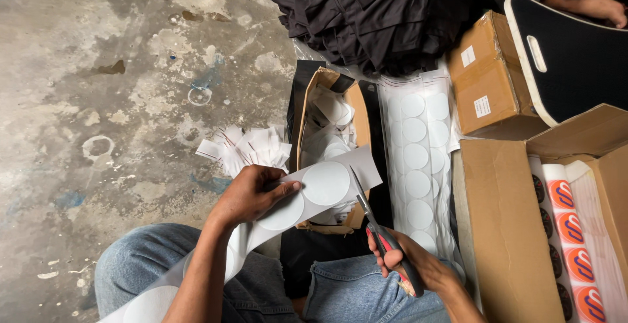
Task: The person sits on the floor and uses scissors to cut circular stickers from a long white sheet. They repeatedly cut out individual circles and place them into a cardboard box.
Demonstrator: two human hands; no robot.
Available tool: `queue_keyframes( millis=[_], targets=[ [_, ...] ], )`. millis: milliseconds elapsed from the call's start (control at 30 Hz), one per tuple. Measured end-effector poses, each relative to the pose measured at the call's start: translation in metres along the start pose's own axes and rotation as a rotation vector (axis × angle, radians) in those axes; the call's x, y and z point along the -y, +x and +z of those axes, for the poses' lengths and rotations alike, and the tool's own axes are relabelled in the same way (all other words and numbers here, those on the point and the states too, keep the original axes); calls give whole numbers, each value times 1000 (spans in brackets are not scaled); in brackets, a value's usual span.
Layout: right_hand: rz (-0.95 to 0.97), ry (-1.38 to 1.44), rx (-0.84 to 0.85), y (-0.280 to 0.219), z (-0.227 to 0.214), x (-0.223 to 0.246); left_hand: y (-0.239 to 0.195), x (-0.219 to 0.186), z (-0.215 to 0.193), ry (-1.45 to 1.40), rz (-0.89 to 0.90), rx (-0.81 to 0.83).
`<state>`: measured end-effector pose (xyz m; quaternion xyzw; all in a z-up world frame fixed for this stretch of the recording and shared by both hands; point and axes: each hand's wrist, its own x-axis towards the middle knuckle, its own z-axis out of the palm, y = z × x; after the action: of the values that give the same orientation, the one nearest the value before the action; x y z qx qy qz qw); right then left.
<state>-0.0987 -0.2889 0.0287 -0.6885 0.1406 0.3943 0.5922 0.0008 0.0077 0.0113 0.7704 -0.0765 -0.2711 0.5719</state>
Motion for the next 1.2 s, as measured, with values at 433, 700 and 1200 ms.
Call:
queue_keyframes(
  millis=[433,700,1200],
  targets=[
    [157,-315,-282,-14,19,19,2,3,0,33,9,-20],
    [-142,-240,-18,-6,3,16,-1,4,1,46,20,29],
    [-262,-374,42,65,-19,78,-5,29,-17,-159,-74,-299]
  ],
)
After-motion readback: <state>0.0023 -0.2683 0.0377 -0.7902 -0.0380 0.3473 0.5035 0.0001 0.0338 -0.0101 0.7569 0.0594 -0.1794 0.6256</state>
